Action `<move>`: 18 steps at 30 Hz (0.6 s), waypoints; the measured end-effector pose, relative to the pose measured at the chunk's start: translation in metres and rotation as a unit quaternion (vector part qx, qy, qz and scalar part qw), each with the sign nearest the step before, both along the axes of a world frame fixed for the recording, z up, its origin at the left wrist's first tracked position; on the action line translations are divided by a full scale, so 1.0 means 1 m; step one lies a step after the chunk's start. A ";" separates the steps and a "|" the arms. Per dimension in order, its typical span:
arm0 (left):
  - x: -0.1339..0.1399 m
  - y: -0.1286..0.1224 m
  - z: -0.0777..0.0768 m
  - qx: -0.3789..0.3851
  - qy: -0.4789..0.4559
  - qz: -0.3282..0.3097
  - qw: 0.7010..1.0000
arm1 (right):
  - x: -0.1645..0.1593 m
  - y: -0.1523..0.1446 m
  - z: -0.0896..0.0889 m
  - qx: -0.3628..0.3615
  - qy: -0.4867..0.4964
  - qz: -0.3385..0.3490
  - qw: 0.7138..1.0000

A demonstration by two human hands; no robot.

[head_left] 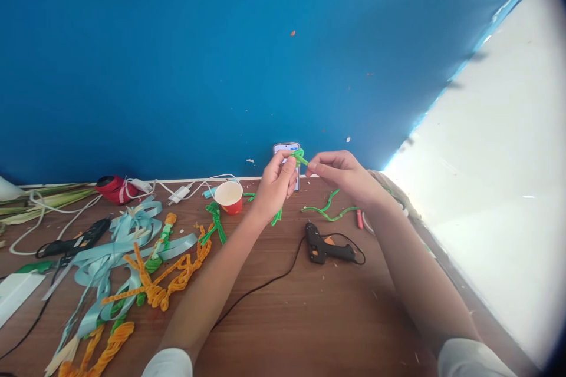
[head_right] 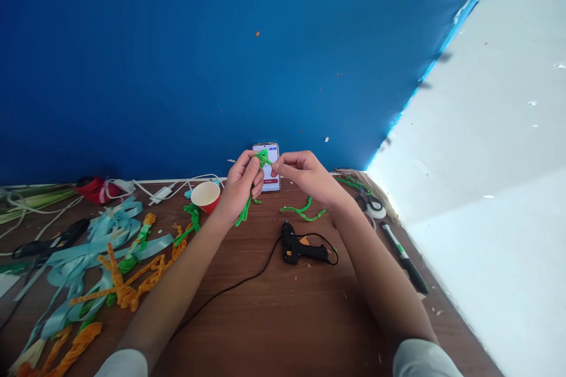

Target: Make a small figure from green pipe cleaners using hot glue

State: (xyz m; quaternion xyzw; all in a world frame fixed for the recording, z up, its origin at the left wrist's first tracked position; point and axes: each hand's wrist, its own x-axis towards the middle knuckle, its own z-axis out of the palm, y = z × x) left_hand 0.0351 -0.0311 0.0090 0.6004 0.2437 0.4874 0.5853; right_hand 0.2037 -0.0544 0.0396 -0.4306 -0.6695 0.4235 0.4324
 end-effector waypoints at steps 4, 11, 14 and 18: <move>-0.001 0.000 0.000 -0.011 -0.025 -0.036 0.999 | 0.006 0.009 -0.005 -0.066 0.052 0.034 0.996; -0.011 0.009 -0.001 0.022 0.100 -0.056 0.993 | 0.019 0.025 -0.017 -0.076 0.051 0.005 0.996; -0.018 0.012 -0.001 0.066 0.188 -0.037 0.979 | 0.021 0.028 -0.020 -0.070 0.008 -0.028 0.997; -0.022 0.010 -0.002 0.135 0.308 -0.050 0.941 | 0.016 0.028 -0.021 -0.047 -0.044 -0.041 0.997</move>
